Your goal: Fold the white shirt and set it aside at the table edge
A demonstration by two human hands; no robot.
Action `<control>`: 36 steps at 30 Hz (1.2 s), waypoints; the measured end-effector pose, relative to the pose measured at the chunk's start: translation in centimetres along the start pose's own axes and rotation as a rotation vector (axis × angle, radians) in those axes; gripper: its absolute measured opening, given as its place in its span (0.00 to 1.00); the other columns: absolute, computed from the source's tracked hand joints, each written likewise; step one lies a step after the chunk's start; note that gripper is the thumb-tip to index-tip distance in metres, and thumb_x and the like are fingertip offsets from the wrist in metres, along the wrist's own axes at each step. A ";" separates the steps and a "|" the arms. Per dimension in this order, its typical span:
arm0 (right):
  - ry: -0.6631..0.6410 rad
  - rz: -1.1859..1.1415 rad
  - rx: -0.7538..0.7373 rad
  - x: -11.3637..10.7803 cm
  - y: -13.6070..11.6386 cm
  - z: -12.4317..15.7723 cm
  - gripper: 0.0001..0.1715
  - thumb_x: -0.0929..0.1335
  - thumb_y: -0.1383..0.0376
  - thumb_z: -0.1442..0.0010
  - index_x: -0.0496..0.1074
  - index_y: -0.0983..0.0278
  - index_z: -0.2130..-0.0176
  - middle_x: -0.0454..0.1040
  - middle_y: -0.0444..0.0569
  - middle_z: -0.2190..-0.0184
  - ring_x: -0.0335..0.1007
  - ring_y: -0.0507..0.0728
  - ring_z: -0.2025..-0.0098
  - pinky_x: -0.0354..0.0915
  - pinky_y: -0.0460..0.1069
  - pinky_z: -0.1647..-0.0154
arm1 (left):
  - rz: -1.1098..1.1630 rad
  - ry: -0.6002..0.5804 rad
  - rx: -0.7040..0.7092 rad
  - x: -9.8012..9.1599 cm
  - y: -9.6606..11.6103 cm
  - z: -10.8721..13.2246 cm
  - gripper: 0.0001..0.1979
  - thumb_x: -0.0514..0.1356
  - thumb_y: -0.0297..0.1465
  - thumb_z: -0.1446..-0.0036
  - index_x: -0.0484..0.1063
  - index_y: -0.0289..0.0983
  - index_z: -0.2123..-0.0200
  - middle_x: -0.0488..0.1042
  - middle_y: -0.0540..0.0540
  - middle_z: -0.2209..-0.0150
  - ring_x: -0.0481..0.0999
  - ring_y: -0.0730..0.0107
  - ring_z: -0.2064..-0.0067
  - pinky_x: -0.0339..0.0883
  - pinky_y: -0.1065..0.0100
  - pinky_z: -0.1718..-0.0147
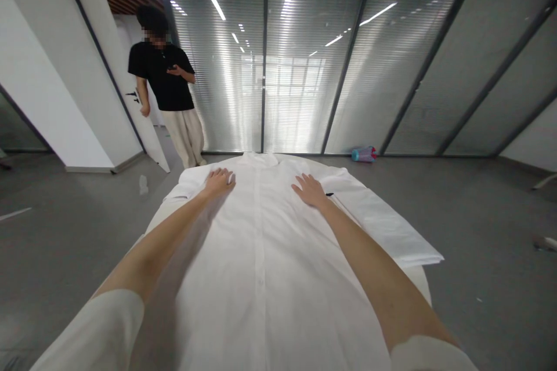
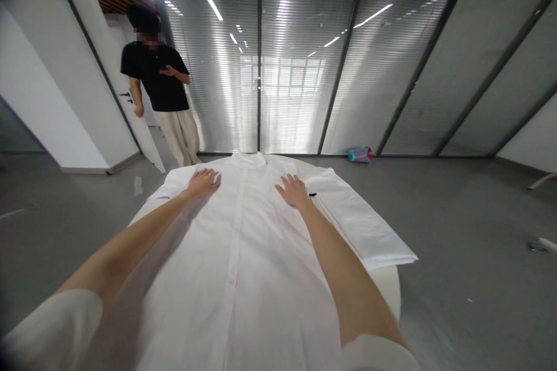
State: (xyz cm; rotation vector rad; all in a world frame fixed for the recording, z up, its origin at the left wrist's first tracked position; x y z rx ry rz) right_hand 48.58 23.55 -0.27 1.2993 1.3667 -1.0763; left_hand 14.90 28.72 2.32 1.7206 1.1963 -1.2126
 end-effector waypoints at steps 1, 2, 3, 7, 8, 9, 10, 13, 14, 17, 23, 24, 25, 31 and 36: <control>-0.003 0.014 0.006 0.6 0.3 -0.3 0.40 0.52 0.44 0.30 0.54 0.61 0.29 0.50 0.56 0.28 0.44 0.69 0.28 0.47 0.62 0.31 | -0.004 -0.003 -0.005 0.6 -0.3 -0.4 0.25 0.54 0.41 0.36 0.67 0.41 0.38 0.65 0.40 0.35 0.58 0.48 0.34 0.50 0.50 0.36; -0.013 0.022 0.011 1.2 0.6 -0.4 0.41 0.52 0.43 0.30 0.53 0.61 0.29 0.49 0.57 0.28 0.43 0.69 0.27 0.45 0.63 0.30 | -0.005 -0.012 -0.011 1.3 -0.7 -0.7 0.27 0.54 0.43 0.36 0.66 0.42 0.37 0.64 0.41 0.34 0.56 0.47 0.33 0.48 0.49 0.36; -0.031 0.022 0.018 1.7 0.9 -0.6 0.42 0.51 0.42 0.30 0.52 0.60 0.29 0.48 0.56 0.28 0.42 0.69 0.27 0.44 0.63 0.30 | -0.004 -0.026 -0.019 1.9 -1.1 -0.9 0.28 0.53 0.45 0.35 0.65 0.42 0.36 0.62 0.41 0.34 0.55 0.46 0.32 0.48 0.48 0.36; -0.071 0.002 0.049 2.6 1.7 -0.5 0.42 0.50 0.41 0.31 0.54 0.59 0.29 0.49 0.54 0.28 0.42 0.66 0.27 0.43 0.62 0.30 | 0.020 -0.086 -0.038 4.0 -2.4 -1.0 0.30 0.49 0.48 0.34 0.62 0.41 0.34 0.60 0.40 0.32 0.56 0.44 0.32 0.48 0.48 0.36; -0.061 0.001 0.055 2.5 1.7 -0.4 0.42 0.50 0.41 0.31 0.54 0.59 0.29 0.49 0.53 0.28 0.43 0.66 0.27 0.44 0.61 0.30 | 0.029 -0.090 -0.036 4.2 -2.6 -1.0 0.31 0.49 0.48 0.34 0.62 0.41 0.34 0.59 0.40 0.31 0.56 0.43 0.32 0.47 0.47 0.36; -0.050 0.002 0.059 2.3 1.7 -0.2 0.41 0.51 0.42 0.30 0.55 0.60 0.30 0.49 0.53 0.28 0.43 0.65 0.27 0.44 0.61 0.30 | 0.039 -0.087 -0.035 4.2 -2.7 -0.9 0.31 0.49 0.48 0.34 0.62 0.40 0.34 0.59 0.40 0.31 0.55 0.43 0.32 0.47 0.47 0.36; -0.043 0.005 0.061 2.1 1.6 -0.1 0.40 0.52 0.43 0.30 0.55 0.60 0.30 0.50 0.53 0.28 0.44 0.65 0.27 0.44 0.60 0.30 | 0.049 -0.077 -0.036 4.2 -2.8 -0.9 0.30 0.50 0.48 0.35 0.63 0.40 0.35 0.59 0.40 0.32 0.56 0.43 0.32 0.47 0.47 0.35; -0.041 0.014 0.063 1.7 1.4 0.2 0.37 0.52 0.47 0.29 0.57 0.61 0.30 0.51 0.53 0.28 0.45 0.64 0.28 0.45 0.59 0.30 | 0.080 -0.028 -0.033 3.7 -3.1 -1.0 0.27 0.51 0.45 0.36 0.69 0.39 0.40 0.66 0.40 0.36 0.62 0.47 0.35 0.52 0.51 0.36; -0.040 0.018 0.067 1.6 1.3 0.3 0.35 0.52 0.48 0.28 0.57 0.61 0.31 0.52 0.53 0.28 0.46 0.63 0.28 0.46 0.58 0.30 | 0.090 -0.010 -0.027 3.4 -3.1 -1.1 0.25 0.51 0.44 0.36 0.72 0.38 0.42 0.70 0.40 0.38 0.65 0.49 0.37 0.54 0.54 0.37; -0.036 0.032 0.073 1.4 1.2 0.5 0.32 0.53 0.50 0.28 0.60 0.60 0.32 0.54 0.52 0.29 0.48 0.62 0.29 0.47 0.57 0.31 | 0.117 0.021 0.002 2.8 -2.9 -0.9 0.23 0.50 0.42 0.37 0.76 0.37 0.48 0.75 0.40 0.45 0.71 0.53 0.43 0.60 0.58 0.41; -0.073 0.030 0.005 0.1 1.0 0.2 0.28 0.55 0.54 0.27 0.66 0.62 0.37 0.60 0.55 0.32 0.55 0.63 0.32 0.52 0.57 0.34 | -0.055 0.108 -0.011 0.9 -3.6 0.4 0.20 0.54 0.42 0.37 0.75 0.37 0.50 0.69 0.40 0.39 0.58 0.48 0.34 0.45 0.48 0.35; -0.080 0.027 0.004 -0.2 1.3 0.0 0.27 0.54 0.56 0.27 0.67 0.62 0.38 0.62 0.54 0.33 0.57 0.62 0.33 0.53 0.56 0.34 | -0.085 0.132 -0.032 0.5 -4.2 0.7 0.19 0.54 0.42 0.37 0.74 0.37 0.50 0.67 0.40 0.37 0.55 0.47 0.33 0.42 0.46 0.35; -0.082 0.025 0.013 -0.6 1.8 -0.1 0.27 0.53 0.58 0.27 0.67 0.62 0.38 0.63 0.54 0.34 0.59 0.61 0.34 0.54 0.56 0.35 | -0.096 0.135 -0.049 0.3 -4.8 0.9 0.19 0.55 0.42 0.37 0.73 0.38 0.49 0.65 0.41 0.36 0.54 0.47 0.33 0.41 0.45 0.35; -0.154 0.027 0.102 -0.8 5.8 -0.3 0.33 0.50 0.54 0.27 0.51 0.63 0.29 0.53 0.57 0.29 0.53 0.63 0.31 0.54 0.58 0.35 | 0.000 -0.095 -0.105 2.7 -7.9 0.7 0.23 0.55 0.44 0.35 0.66 0.42 0.40 0.62 0.44 0.33 0.56 0.49 0.34 0.47 0.46 0.37; -0.286 0.037 0.164 0.7 7.2 -1.4 0.32 0.52 0.53 0.28 0.63 0.61 0.34 0.65 0.58 0.36 0.66 0.63 0.39 0.60 0.59 0.41 | 0.015 -0.171 -0.148 3.2 -8.1 0.2 0.27 0.54 0.47 0.36 0.65 0.42 0.38 0.62 0.42 0.33 0.59 0.49 0.36 0.50 0.47 0.38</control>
Point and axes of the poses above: each hand's wrist, its own z-axis away from the middle knuckle, its own x-axis out of the palm, y = z × x, the point moved 10 cm from there along -z, towards the middle knuckle
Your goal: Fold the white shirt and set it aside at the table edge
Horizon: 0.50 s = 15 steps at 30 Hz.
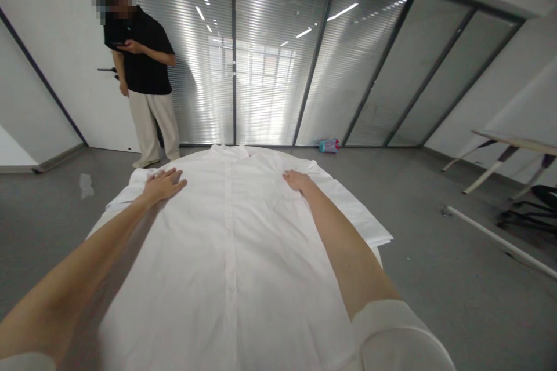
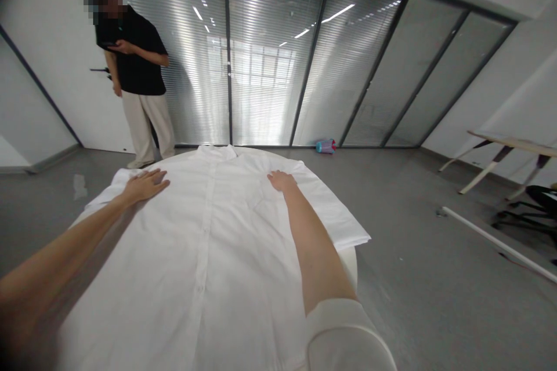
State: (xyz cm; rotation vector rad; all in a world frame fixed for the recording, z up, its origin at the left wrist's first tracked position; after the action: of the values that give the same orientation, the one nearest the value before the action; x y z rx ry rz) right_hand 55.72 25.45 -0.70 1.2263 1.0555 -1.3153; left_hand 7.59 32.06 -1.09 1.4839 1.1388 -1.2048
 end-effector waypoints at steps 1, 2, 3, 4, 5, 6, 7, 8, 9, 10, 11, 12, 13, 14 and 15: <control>0.003 0.005 0.020 -0.3 0.0 -0.5 0.31 0.52 0.54 0.28 0.67 0.63 0.37 0.68 0.60 0.38 0.68 0.65 0.40 0.60 0.60 0.41 | -0.006 0.010 -0.002 -0.3 0.2 -0.1 0.27 0.53 0.47 0.36 0.66 0.42 0.39 0.63 0.42 0.34 0.60 0.48 0.37 0.50 0.45 0.39; 0.018 0.011 0.037 -0.7 -0.1 -0.9 0.31 0.53 0.56 0.28 0.69 0.66 0.39 0.70 0.63 0.41 0.68 0.66 0.41 0.59 0.62 0.41 | -0.014 0.019 -0.006 -0.6 0.4 -0.1 0.26 0.53 0.48 0.37 0.68 0.42 0.41 0.65 0.41 0.36 0.63 0.47 0.38 0.51 0.43 0.40; 0.042 0.016 0.048 -1.2 -0.4 -1.3 0.30 0.54 0.57 0.29 0.71 0.68 0.41 0.71 0.65 0.42 0.67 0.68 0.40 0.58 0.63 0.40 | -0.023 0.030 -0.013 -1.0 0.6 -0.3 0.26 0.54 0.49 0.38 0.71 0.42 0.43 0.67 0.40 0.38 0.65 0.45 0.40 0.52 0.41 0.41; 0.075 0.019 0.049 -1.7 -0.9 -1.7 0.29 0.55 0.59 0.29 0.70 0.68 0.40 0.70 0.66 0.42 0.65 0.69 0.39 0.56 0.64 0.40 | -0.030 0.042 -0.021 -1.4 0.8 -0.5 0.25 0.54 0.49 0.39 0.74 0.41 0.47 0.70 0.39 0.40 0.67 0.43 0.42 0.53 0.39 0.42; 0.109 0.017 0.038 -2.1 -1.5 -1.9 0.28 0.55 0.60 0.29 0.68 0.68 0.39 0.68 0.66 0.40 0.62 0.69 0.37 0.55 0.64 0.39 | -0.032 0.054 -0.030 -1.8 1.0 -0.8 0.23 0.55 0.49 0.40 0.76 0.40 0.51 0.71 0.37 0.42 0.68 0.41 0.43 0.55 0.39 0.43; 0.138 0.012 0.018 -2.4 -2.2 -2.1 0.28 0.55 0.60 0.29 0.66 0.65 0.37 0.66 0.64 0.38 0.60 0.69 0.36 0.54 0.64 0.38 | -0.029 0.066 -0.036 -2.2 1.2 -1.2 0.22 0.56 0.47 0.41 0.78 0.39 0.55 0.73 0.36 0.44 0.69 0.39 0.44 0.56 0.39 0.44; 0.158 0.003 -0.009 -2.4 -3.0 -2.2 0.28 0.55 0.60 0.29 0.63 0.62 0.35 0.64 0.61 0.36 0.59 0.67 0.35 0.55 0.63 0.38 | -0.020 0.077 -0.039 -2.6 1.4 -1.8 0.20 0.57 0.45 0.41 0.79 0.38 0.57 0.73 0.35 0.45 0.69 0.38 0.43 0.57 0.40 0.44; 0.168 -0.007 -0.034 -2.2 -3.8 -2.3 0.28 0.55 0.58 0.28 0.62 0.59 0.34 0.63 0.58 0.35 0.60 0.66 0.36 0.56 0.62 0.39 | -0.005 0.086 -0.039 -2.9 1.6 -2.6 0.18 0.58 0.42 0.42 0.79 0.37 0.58 0.74 0.34 0.45 0.69 0.39 0.43 0.58 0.42 0.44; 0.171 -0.016 -0.053 -1.8 -4.5 -2.3 0.28 0.54 0.56 0.28 0.62 0.57 0.34 0.63 0.56 0.35 0.61 0.66 0.37 0.58 0.61 0.40 | 0.014 0.093 -0.039 -3.1 1.9 -3.4 0.16 0.58 0.40 0.42 0.79 0.37 0.57 0.74 0.34 0.46 0.69 0.40 0.43 0.60 0.44 0.44; 0.173 -0.023 -0.065 -1.3 -5.0 -2.2 0.28 0.54 0.54 0.28 0.63 0.56 0.35 0.63 0.54 0.35 0.62 0.65 0.38 0.59 0.60 0.41 | 0.035 0.099 -0.044 -3.3 2.1 -4.4 0.16 0.58 0.38 0.42 0.79 0.37 0.55 0.75 0.34 0.46 0.70 0.41 0.43 0.60 0.45 0.44; 0.177 -0.028 -0.068 -0.9 -5.4 -2.1 0.28 0.54 0.54 0.28 0.64 0.56 0.36 0.63 0.54 0.35 0.62 0.65 0.38 0.60 0.60 0.42 | 0.057 0.104 -0.054 -3.4 2.4 -5.5 0.17 0.58 0.36 0.42 0.79 0.37 0.53 0.76 0.34 0.47 0.71 0.41 0.44 0.61 0.45 0.44; 0.188 -0.030 -0.065 -0.5 -5.7 -2.0 0.28 0.53 0.54 0.28 0.64 0.56 0.36 0.62 0.54 0.34 0.62 0.65 0.38 0.60 0.60 0.42 | 0.080 0.110 -0.067 -3.4 2.6 -6.7 0.18 0.58 0.36 0.42 0.78 0.37 0.51 0.77 0.35 0.48 0.72 0.41 0.45 0.61 0.44 0.45; 0.209 -0.029 -0.059 -0.3 -5.8 -1.8 0.28 0.53 0.54 0.28 0.64 0.57 0.36 0.62 0.54 0.34 0.61 0.65 0.37 0.60 0.60 0.42 | 0.105 0.115 -0.079 -3.4 2.8 -7.9 0.19 0.58 0.36 0.42 0.77 0.37 0.50 0.77 0.35 0.50 0.73 0.40 0.46 0.61 0.43 0.45; 0.234 -0.028 -0.049 -0.2 -5.9 -1.7 0.28 0.52 0.56 0.28 0.63 0.58 0.36 0.61 0.54 0.34 0.60 0.65 0.37 0.59 0.60 0.41 | 0.131 0.120 -0.084 -3.4 3.2 -9.0 0.19 0.58 0.35 0.42 0.77 0.37 0.49 0.78 0.35 0.51 0.74 0.39 0.46 0.61 0.41 0.46; 0.257 -0.026 -0.039 -0.2 -5.9 -1.5 0.28 0.52 0.57 0.28 0.64 0.58 0.36 0.61 0.54 0.34 0.60 0.65 0.37 0.59 0.60 0.41 | 0.163 0.125 -0.071 -3.4 3.8 -10.1 0.19 0.58 0.35 0.42 0.77 0.36 0.49 0.79 0.34 0.51 0.74 0.38 0.47 0.61 0.41 0.47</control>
State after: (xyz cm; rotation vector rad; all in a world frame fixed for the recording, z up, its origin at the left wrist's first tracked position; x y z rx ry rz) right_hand 50.01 27.61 -0.85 1.3818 1.2765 -1.1714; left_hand 12.70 40.83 3.94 1.5829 1.1085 -0.9625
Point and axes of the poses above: each hand's wrist, its own z-axis away from the middle knuckle, its own x-axis out of the palm, y = z × x, the point moved 10 cm from there along -z, towards the middle knuckle
